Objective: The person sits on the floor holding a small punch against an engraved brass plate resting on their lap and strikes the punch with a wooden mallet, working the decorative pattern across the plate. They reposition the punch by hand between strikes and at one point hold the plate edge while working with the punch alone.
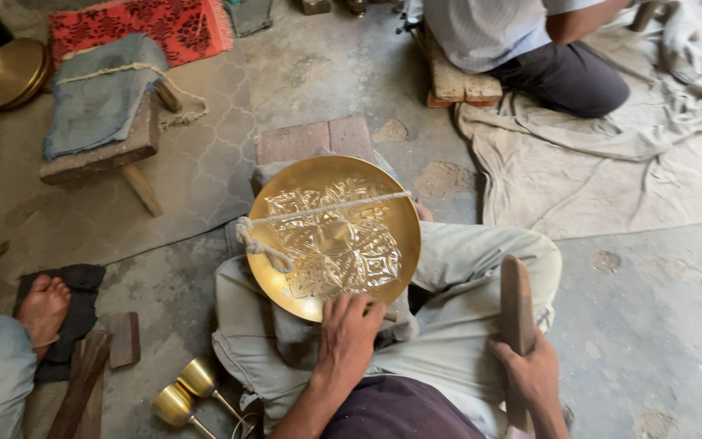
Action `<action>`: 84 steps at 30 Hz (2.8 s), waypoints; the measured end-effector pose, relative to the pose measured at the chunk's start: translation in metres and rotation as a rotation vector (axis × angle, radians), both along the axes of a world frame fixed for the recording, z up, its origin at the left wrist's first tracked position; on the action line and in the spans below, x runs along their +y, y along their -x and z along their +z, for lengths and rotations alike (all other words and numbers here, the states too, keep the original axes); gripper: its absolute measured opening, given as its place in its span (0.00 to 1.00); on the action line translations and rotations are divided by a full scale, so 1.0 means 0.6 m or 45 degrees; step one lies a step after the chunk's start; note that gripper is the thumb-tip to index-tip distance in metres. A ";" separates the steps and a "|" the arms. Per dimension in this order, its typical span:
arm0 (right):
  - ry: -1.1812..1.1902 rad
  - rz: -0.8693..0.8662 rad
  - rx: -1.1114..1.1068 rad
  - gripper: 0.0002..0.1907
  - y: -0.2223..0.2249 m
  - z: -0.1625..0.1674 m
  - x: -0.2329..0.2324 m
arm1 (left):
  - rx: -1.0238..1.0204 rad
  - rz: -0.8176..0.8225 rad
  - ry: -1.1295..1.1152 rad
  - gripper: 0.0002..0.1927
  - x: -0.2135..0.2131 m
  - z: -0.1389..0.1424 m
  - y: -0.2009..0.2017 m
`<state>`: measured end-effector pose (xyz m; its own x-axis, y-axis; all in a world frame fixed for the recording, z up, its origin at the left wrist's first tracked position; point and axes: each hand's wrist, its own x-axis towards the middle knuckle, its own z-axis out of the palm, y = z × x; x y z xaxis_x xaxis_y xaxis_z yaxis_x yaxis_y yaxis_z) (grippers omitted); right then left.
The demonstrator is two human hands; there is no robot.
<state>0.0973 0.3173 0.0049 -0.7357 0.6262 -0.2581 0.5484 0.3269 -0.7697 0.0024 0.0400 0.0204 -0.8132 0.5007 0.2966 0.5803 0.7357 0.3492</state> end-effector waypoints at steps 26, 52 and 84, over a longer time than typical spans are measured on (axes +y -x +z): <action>-0.423 0.526 -0.170 0.33 0.193 0.084 -0.067 | -0.502 0.354 -0.851 0.12 -0.078 -0.057 0.081; -0.995 1.311 0.104 0.24 0.305 0.165 -0.134 | -0.350 0.305 -0.719 0.10 -0.084 -0.072 0.068; -1.231 1.361 -0.324 0.15 0.283 0.166 -0.139 | -0.458 0.268 -0.672 0.09 -0.092 -0.078 0.059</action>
<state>-0.0724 0.2341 0.1046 -0.9510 -0.1757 -0.2543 -0.1968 0.9786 0.0598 -0.0332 -0.0152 -0.0267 -0.9716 0.1825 0.1503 0.2232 0.4979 0.8380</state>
